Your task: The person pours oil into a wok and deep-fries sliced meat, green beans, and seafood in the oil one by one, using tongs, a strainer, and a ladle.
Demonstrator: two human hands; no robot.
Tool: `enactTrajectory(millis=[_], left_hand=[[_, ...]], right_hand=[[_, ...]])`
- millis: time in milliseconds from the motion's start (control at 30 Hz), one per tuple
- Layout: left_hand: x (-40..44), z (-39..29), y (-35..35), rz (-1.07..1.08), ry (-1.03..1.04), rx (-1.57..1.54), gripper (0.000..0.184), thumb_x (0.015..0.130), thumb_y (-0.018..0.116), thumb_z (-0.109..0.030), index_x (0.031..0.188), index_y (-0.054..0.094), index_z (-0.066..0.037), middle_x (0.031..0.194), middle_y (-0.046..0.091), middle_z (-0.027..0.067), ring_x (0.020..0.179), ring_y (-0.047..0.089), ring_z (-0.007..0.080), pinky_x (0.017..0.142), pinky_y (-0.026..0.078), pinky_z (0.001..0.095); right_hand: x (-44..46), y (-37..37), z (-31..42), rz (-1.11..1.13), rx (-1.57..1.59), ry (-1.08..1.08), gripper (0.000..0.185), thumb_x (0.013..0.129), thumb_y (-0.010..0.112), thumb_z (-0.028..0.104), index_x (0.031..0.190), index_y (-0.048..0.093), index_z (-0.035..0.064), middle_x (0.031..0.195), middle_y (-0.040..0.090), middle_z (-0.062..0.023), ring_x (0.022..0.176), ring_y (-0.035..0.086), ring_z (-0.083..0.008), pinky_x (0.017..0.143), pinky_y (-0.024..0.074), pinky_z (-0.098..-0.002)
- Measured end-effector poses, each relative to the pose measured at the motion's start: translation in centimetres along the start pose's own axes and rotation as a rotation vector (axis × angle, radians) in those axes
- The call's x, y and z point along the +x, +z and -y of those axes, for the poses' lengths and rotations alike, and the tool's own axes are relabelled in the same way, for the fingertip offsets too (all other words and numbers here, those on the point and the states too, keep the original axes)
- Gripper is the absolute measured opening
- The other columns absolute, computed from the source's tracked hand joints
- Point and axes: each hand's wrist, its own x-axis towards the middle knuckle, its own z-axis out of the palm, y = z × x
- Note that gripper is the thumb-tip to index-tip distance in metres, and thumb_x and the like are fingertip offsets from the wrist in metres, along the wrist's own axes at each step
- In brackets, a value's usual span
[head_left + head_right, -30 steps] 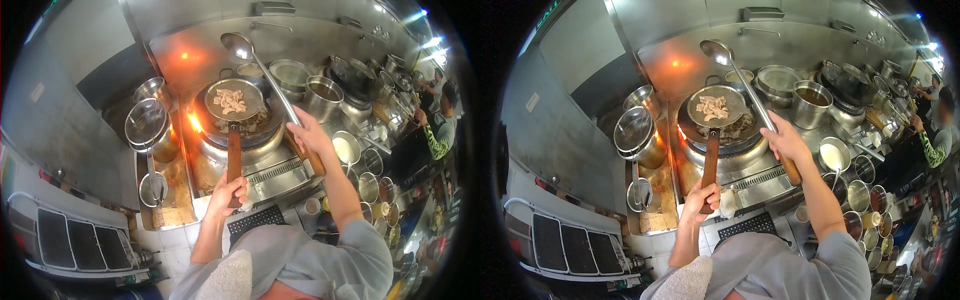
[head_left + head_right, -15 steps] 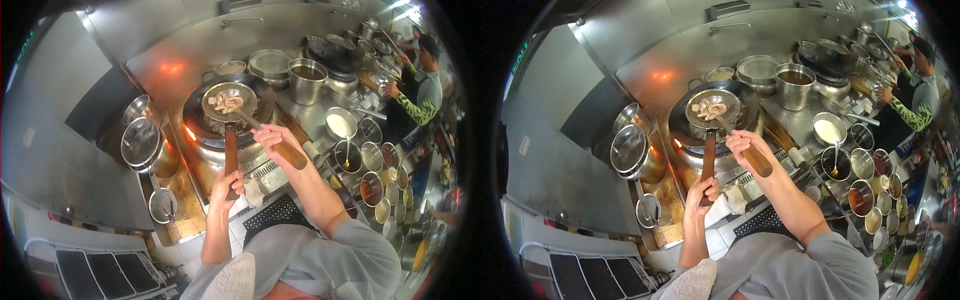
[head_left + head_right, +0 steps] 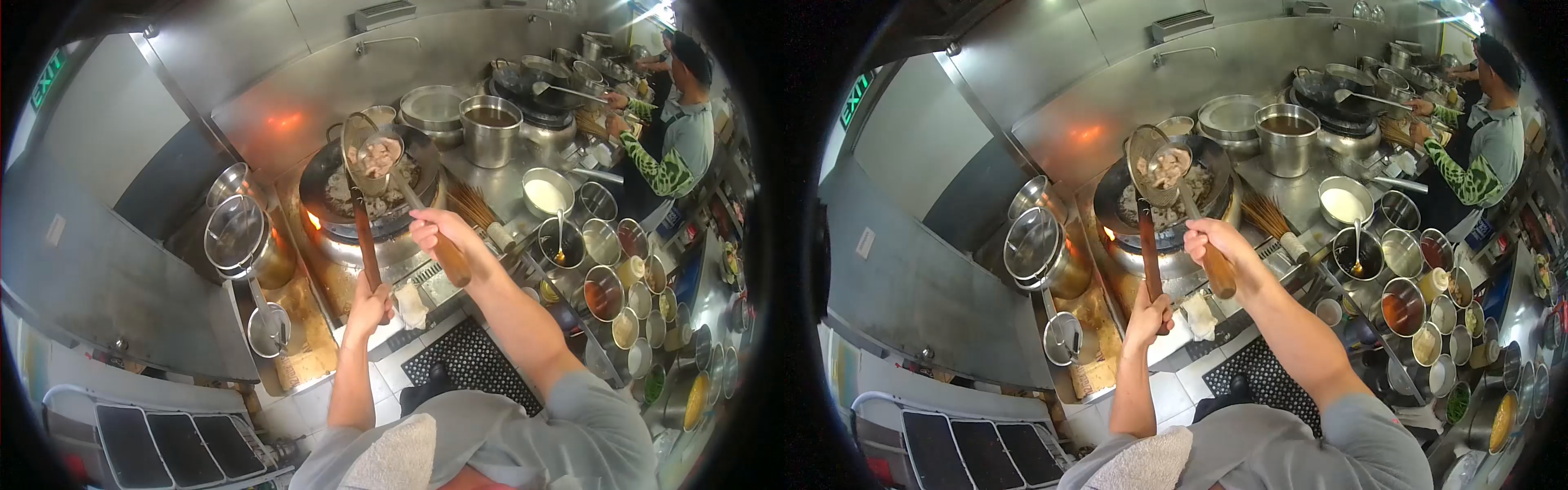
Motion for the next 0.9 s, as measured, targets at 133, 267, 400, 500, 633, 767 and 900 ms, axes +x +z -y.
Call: enactTrajectory(millis=[133,267,400,500,633,767,900], left_hand=[[0.3,1.3,-1.2,-0.032,-0.012,0.086,0.019,0.085,0.046,-0.004,0.100,0.035,-0.005,0.064,0.043,0.0032,0.047,0.042,0.0118,0.038,0.039,0.0284],[-0.8,0.1,-0.3,-0.121,0.014,-0.086,0.018,0.082,0.048,0.002,0.091,0.035,-0.008,0.064,0.041,0.0015,0.048,0.039,0.0097,0.038,0.034,0.0254],[0.3,1.0,-0.6,-0.177,0.047,-0.151,0.027,0.082,0.052,-0.001,0.104,0.041,-0.009,0.066,0.042,0.0000,0.051,0.042,0.0095,0.043,0.034,0.0242],[2.5,1.7,-0.4,-0.208,0.090,-0.031,0.009,0.082,0.051,-0.003,0.089,0.048,-0.008,0.062,0.038,-0.0032,0.051,0.038,0.0061,0.044,0.031,0.0214],[8.3,6.4,-2.8,-0.059,0.125,0.401,0.006,0.082,0.052,-0.007,0.086,0.049,-0.006,0.065,0.042,-0.0022,0.054,0.041,0.0078,0.045,0.034,0.0239],[8.9,8.2,2.4,0.032,0.139,0.383,0.005,0.082,0.052,-0.006,0.086,0.050,-0.005,0.066,0.043,-0.0012,0.054,0.042,0.0090,0.046,0.034,0.0247],[8.8,9.2,5.7,0.072,0.138,0.373,0.004,0.081,0.052,-0.005,0.085,0.050,-0.005,0.066,0.044,-0.0002,0.055,0.043,0.0102,0.046,0.035,0.0255]], right_hand=[[-0.4,-0.4,0.0,0.267,0.541,0.190,0.014,0.090,0.048,0.005,0.089,0.035,0.0004,0.070,0.044,-0.0023,0.049,0.044,-0.0044,0.041,0.0417,-0.0168],[-0.4,-1.3,-0.8,0.410,0.760,0.334,0.014,0.090,0.045,0.005,0.095,0.035,-0.0035,0.072,0.042,-0.0031,0.050,0.045,-0.0067,0.041,0.0431,-0.0181],[-1.5,-5.0,-2.6,0.701,0.888,0.300,0.029,0.092,0.042,0.007,0.114,0.032,-0.0100,0.074,0.044,-0.0055,0.051,0.046,-0.0083,0.039,0.0432,-0.0189],[-9.8,-6.9,-2.9,0.649,0.784,0.150,0.031,0.094,0.042,0.007,0.122,0.033,-0.0039,0.072,0.038,-0.0009,0.046,0.039,-0.0050,0.035,0.0365,-0.0189],[-25.1,-12.5,-6.1,0.595,0.555,-0.172,0.034,0.097,0.040,0.011,0.128,0.034,-0.0002,0.069,0.034,0.0018,0.046,0.036,-0.0014,0.031,0.0315,-0.0147],[-41.6,-14.4,-13.2,0.081,0.223,-0.671,0.039,0.096,0.040,0.009,0.134,0.032,0.0028,0.068,0.032,0.0034,0.043,0.031,0.0015,0.028,0.0272,-0.0147],[-53.6,-8.5,-18.6,-0.646,0.113,-1.122,0.042,0.092,0.045,0.005,0.132,0.033,0.0042,0.068,0.034,0.0038,0.042,0.030,0.0022,0.031,0.0241,-0.0136]])
